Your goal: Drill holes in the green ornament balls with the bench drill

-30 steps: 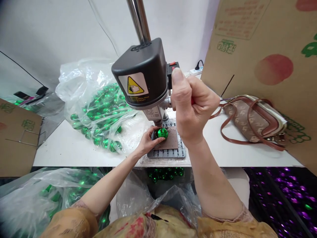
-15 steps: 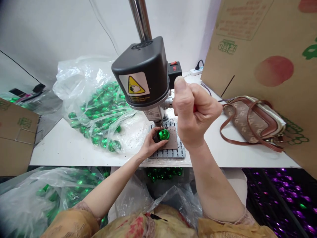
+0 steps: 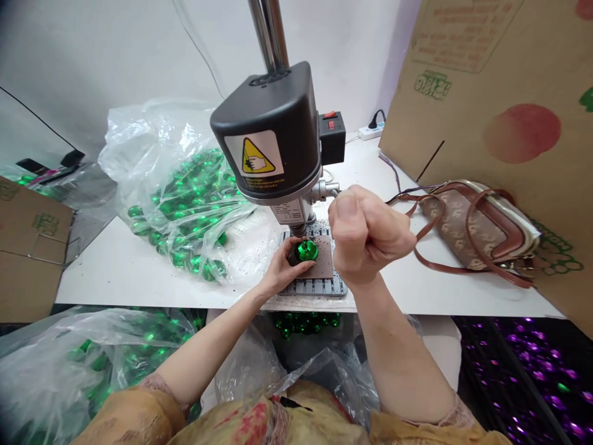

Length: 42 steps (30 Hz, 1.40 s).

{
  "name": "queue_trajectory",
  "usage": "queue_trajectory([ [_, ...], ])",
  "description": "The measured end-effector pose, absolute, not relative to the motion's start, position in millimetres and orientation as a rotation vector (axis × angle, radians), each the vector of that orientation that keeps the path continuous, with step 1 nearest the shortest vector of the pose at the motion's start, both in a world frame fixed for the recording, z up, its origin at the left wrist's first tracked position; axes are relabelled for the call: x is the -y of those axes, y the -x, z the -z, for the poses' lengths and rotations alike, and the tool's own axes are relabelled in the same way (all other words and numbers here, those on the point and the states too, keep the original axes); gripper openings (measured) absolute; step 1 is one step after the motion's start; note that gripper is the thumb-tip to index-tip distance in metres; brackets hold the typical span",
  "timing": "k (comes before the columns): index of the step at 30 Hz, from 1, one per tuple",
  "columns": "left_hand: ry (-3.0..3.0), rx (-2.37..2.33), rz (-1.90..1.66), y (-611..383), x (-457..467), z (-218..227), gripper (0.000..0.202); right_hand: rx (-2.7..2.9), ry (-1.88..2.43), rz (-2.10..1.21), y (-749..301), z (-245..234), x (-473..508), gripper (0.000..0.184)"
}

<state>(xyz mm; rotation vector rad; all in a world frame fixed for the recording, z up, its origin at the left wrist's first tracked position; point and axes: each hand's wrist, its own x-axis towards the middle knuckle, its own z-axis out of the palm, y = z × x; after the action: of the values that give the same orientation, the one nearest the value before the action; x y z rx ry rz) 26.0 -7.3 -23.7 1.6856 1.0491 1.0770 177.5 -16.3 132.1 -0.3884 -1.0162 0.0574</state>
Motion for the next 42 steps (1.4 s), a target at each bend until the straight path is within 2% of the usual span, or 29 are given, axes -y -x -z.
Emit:
queue_trajectory([
  [11,-1.682,-1.04,-1.091,-26,7,26,0.053,1.141,0.226,0.042,-184,-115,14,0.038],
  [28,-1.635,-1.074,-1.081,-28,10,23,0.056,1.115,0.258,0.016,-183,-94,18,0.049],
  [33,-1.617,-1.132,-1.11,-33,11,15,0.053,1.044,0.386,-0.135,-181,-132,18,0.046],
  [38,-1.75,-1.425,-1.213,-31,32,-3,0.044,1.01,0.556,-0.4,-184,-181,8,0.044],
  [42,-2.146,-1.321,-0.838,-14,80,-14,0.049,1.003,0.577,-0.411,-184,-187,5,0.044],
])
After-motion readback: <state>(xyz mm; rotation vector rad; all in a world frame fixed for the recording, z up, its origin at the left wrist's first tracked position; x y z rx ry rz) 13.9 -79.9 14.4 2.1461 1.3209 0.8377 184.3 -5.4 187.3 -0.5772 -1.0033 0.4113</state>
